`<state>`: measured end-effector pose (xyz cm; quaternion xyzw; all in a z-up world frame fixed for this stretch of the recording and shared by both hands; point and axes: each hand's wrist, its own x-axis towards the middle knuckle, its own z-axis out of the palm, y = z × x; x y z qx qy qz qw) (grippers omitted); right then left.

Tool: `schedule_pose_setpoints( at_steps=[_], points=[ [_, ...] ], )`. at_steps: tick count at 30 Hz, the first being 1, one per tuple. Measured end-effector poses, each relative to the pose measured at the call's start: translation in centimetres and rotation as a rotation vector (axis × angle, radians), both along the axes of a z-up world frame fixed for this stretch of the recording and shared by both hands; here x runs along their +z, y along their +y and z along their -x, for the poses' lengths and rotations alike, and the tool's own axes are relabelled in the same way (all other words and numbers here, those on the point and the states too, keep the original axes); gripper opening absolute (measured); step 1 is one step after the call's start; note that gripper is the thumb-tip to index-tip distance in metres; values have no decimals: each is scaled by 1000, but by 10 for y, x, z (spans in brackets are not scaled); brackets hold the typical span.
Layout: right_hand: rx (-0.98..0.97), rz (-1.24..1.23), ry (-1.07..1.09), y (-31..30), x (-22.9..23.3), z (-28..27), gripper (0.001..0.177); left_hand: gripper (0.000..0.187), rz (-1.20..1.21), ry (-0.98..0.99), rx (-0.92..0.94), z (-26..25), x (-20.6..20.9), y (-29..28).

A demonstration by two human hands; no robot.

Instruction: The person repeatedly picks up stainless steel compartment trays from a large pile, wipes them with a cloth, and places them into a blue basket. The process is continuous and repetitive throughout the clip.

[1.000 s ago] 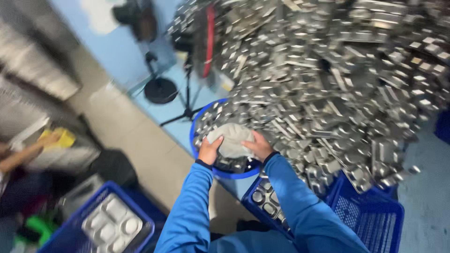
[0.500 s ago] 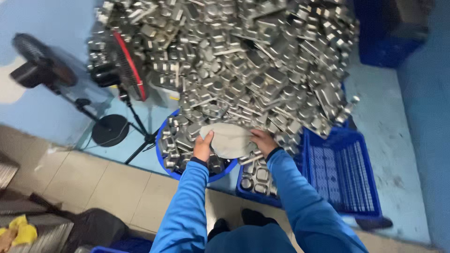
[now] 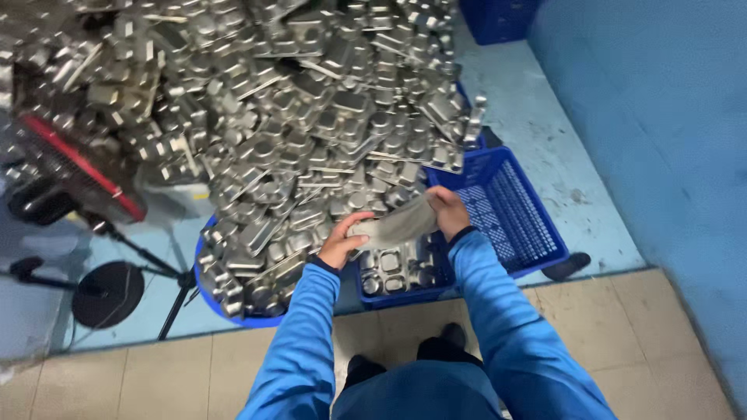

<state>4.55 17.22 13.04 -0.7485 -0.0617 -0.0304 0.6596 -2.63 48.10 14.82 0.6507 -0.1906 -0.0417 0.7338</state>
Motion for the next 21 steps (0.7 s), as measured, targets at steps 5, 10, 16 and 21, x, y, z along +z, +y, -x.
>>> schedule_pose_setpoints(
  at_steps=[5,10,16,21],
  points=[
    [-122,264,-42,-82,20,-15,21,63,-122,131,-172,-29,23,-68],
    [-302,746,-277,-203,47,-12,24,61,-70,102,-212,-81,10,-174],
    [-50,604,-629,-233,53,47,60,40,-29,173,-353,-115,1,-363],
    [-252,607,-263,-320,1,38,35,31,-428,-45,-287,-128,37,-431]
  ],
)
